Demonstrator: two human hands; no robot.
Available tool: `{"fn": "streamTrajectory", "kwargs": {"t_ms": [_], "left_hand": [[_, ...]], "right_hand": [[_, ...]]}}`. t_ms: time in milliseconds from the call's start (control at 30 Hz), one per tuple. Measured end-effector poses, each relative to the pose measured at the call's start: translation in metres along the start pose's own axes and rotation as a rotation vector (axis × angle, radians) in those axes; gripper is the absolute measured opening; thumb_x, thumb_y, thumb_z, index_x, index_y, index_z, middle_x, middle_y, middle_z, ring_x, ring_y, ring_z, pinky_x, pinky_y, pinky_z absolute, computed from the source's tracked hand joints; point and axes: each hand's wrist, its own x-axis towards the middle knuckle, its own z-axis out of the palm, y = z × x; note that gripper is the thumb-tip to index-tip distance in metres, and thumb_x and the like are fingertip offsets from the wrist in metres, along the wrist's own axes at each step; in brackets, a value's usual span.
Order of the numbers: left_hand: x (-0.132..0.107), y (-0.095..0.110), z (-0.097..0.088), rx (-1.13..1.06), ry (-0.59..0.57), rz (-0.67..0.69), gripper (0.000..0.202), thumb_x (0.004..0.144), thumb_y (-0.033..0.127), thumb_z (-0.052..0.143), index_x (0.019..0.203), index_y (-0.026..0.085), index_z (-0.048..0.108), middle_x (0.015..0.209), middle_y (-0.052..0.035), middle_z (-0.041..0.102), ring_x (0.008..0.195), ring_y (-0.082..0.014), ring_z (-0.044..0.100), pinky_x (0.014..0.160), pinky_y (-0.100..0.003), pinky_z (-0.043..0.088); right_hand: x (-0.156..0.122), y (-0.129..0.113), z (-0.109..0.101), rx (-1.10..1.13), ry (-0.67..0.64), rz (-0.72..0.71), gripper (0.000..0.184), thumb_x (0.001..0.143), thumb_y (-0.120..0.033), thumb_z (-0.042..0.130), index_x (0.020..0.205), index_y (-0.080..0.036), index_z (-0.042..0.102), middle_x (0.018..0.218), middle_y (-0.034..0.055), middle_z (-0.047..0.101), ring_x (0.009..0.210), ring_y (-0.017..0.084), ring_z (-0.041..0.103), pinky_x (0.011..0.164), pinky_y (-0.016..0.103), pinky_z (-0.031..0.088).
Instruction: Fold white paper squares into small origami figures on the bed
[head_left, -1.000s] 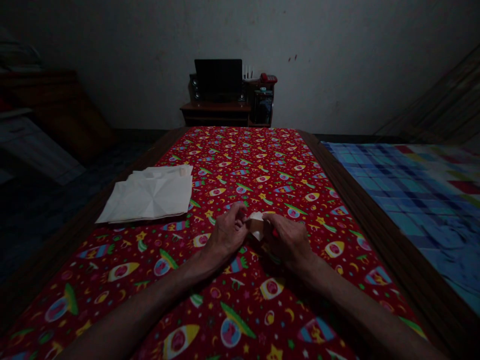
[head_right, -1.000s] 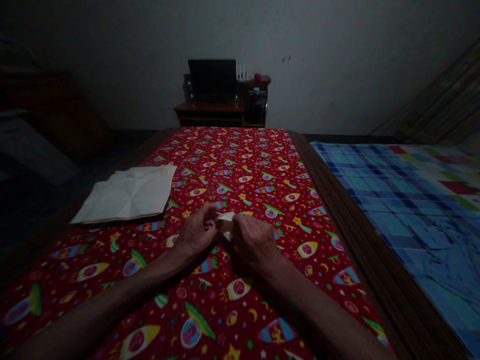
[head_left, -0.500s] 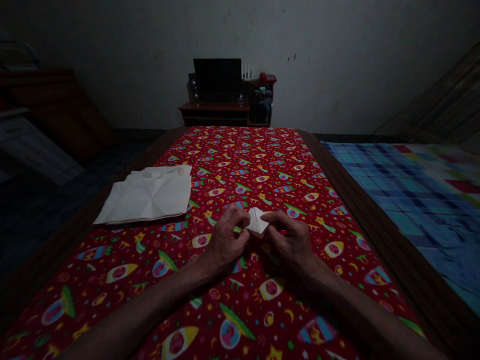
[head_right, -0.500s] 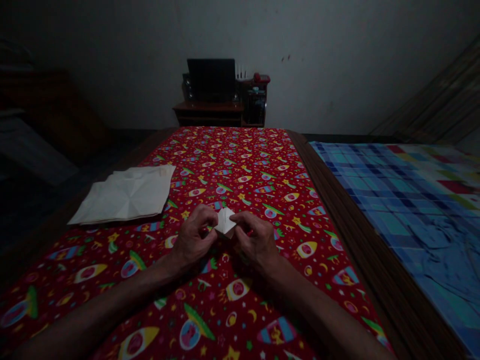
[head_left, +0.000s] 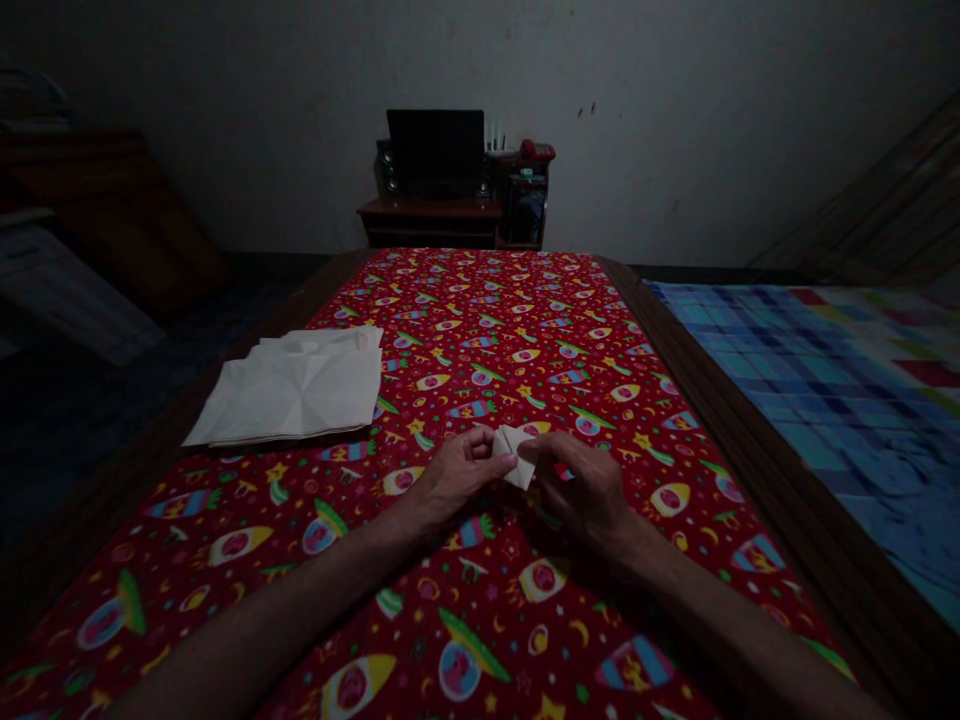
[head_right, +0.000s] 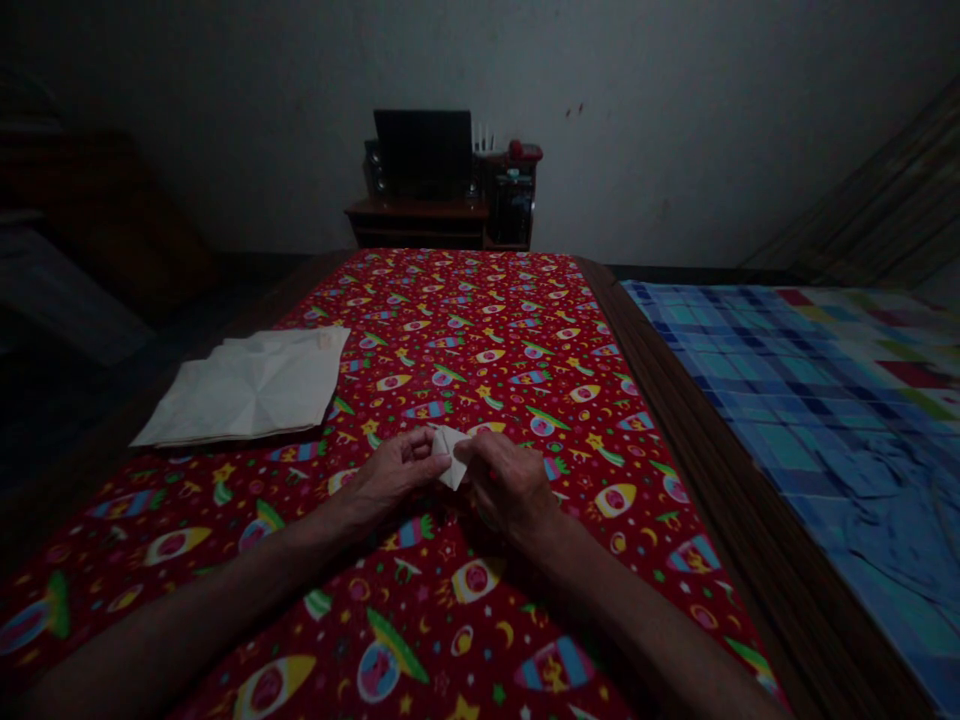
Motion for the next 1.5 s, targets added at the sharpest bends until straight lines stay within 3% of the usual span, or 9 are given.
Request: {"fn": "streamTrajectory", "kwargs": {"t_ms": [200, 333, 400, 567, 800, 900, 1133, 1333, 1500], "left_hand": [[0.000, 0.016, -0.004, 0.222, 0.178, 0.058, 0.027, 0.056, 0.030, 0.077, 0.069, 0.014, 0.060, 0.064, 0.0026, 0.062, 0.059, -0.0106, 0.056, 0.059, -0.021, 0.043], [-0.001, 0.017, -0.003, 0.296, 0.199, 0.088, 0.019, 0.058, 0.027, 0.072, 0.064, 0.014, 0.060, 0.061, 0.0023, 0.061, 0.057, -0.0104, 0.054, 0.055, -0.020, 0.042], [-0.001, 0.013, -0.003, 0.293, 0.164, 0.067, 0.019, 0.060, 0.028, 0.071, 0.066, 0.013, 0.061, 0.062, 0.0011, 0.062, 0.056, -0.0108, 0.055, 0.054, -0.020, 0.042], [-0.001, 0.003, -0.004, 0.273, -0.001, -0.019, 0.024, 0.066, 0.030, 0.067, 0.080, 0.011, 0.068, 0.073, -0.0043, 0.068, 0.064, -0.0150, 0.060, 0.059, -0.023, 0.045], [-0.007, 0.005, -0.004, 0.470, 0.012, -0.033, 0.028, 0.070, 0.038, 0.065, 0.068, 0.010, 0.067, 0.057, 0.0000, 0.060, 0.051, -0.0111, 0.052, 0.048, -0.020, 0.037], [-0.007, 0.000, -0.004, 0.528, 0.006, -0.040, 0.022, 0.069, 0.033, 0.064, 0.065, 0.011, 0.067, 0.055, 0.0010, 0.059, 0.049, -0.0101, 0.050, 0.047, -0.019, 0.034], [-0.005, 0.000, -0.004, 0.395, -0.042, -0.071, 0.018, 0.067, 0.029, 0.064, 0.073, 0.012, 0.068, 0.062, -0.0001, 0.063, 0.053, -0.0106, 0.055, 0.053, -0.020, 0.041], [-0.009, -0.001, -0.005, 0.591, -0.033, -0.026, 0.019, 0.069, 0.029, 0.061, 0.064, 0.013, 0.067, 0.056, 0.0020, 0.060, 0.050, -0.0100, 0.052, 0.047, -0.018, 0.035], [-0.011, -0.009, 0.002, 0.494, -0.059, -0.097, 0.017, 0.066, 0.030, 0.065, 0.067, 0.013, 0.067, 0.058, 0.0007, 0.064, 0.053, -0.0119, 0.057, 0.051, -0.019, 0.040]], "right_hand": [[0.005, 0.002, 0.005, 0.448, -0.154, 0.485, 0.026, 0.084, -0.023, 0.048, 0.109, -0.019, 0.053, 0.084, 0.0027, 0.066, 0.071, 0.014, 0.062, 0.061, 0.024, 0.048], [0.008, 0.004, 0.008, 0.587, -0.319, 0.717, 0.021, 0.078, -0.037, 0.059, 0.075, -0.017, 0.062, 0.068, 0.0007, 0.065, 0.060, 0.013, 0.059, 0.054, 0.022, 0.044], [0.010, 0.001, 0.007, 0.609, -0.317, 0.772, 0.023, 0.076, -0.038, 0.061, 0.067, -0.017, 0.061, 0.061, -0.0003, 0.064, 0.053, 0.011, 0.056, 0.050, 0.020, 0.042], [0.011, -0.002, 0.004, 0.677, -0.207, 0.806, 0.026, 0.073, -0.039, 0.063, 0.060, -0.017, 0.059, 0.057, -0.0007, 0.062, 0.050, 0.010, 0.053, 0.048, 0.020, 0.042], [0.012, -0.001, 0.005, 0.629, -0.210, 0.650, 0.019, 0.070, -0.035, 0.067, 0.070, -0.017, 0.063, 0.070, 0.0011, 0.064, 0.064, 0.014, 0.057, 0.059, 0.024, 0.046], [0.012, -0.003, 0.005, 0.581, -0.179, 0.665, 0.021, 0.072, -0.035, 0.066, 0.063, -0.017, 0.061, 0.063, -0.0006, 0.060, 0.059, 0.012, 0.054, 0.055, 0.022, 0.043], [0.009, -0.004, 0.006, 0.680, -0.191, 0.716, 0.027, 0.074, -0.039, 0.064, 0.061, -0.016, 0.059, 0.057, -0.0020, 0.056, 0.052, 0.009, 0.050, 0.050, 0.020, 0.039], [0.012, -0.009, 0.006, 0.645, -0.207, 0.663, 0.015, 0.073, -0.032, 0.064, 0.076, -0.018, 0.066, 0.068, -0.0003, 0.064, 0.061, 0.012, 0.056, 0.056, 0.022, 0.044], [0.011, -0.012, 0.004, 0.606, -0.170, 0.714, 0.021, 0.072, -0.035, 0.063, 0.063, -0.016, 0.064, 0.057, -0.0006, 0.058, 0.053, 0.010, 0.051, 0.050, 0.021, 0.040]]}}
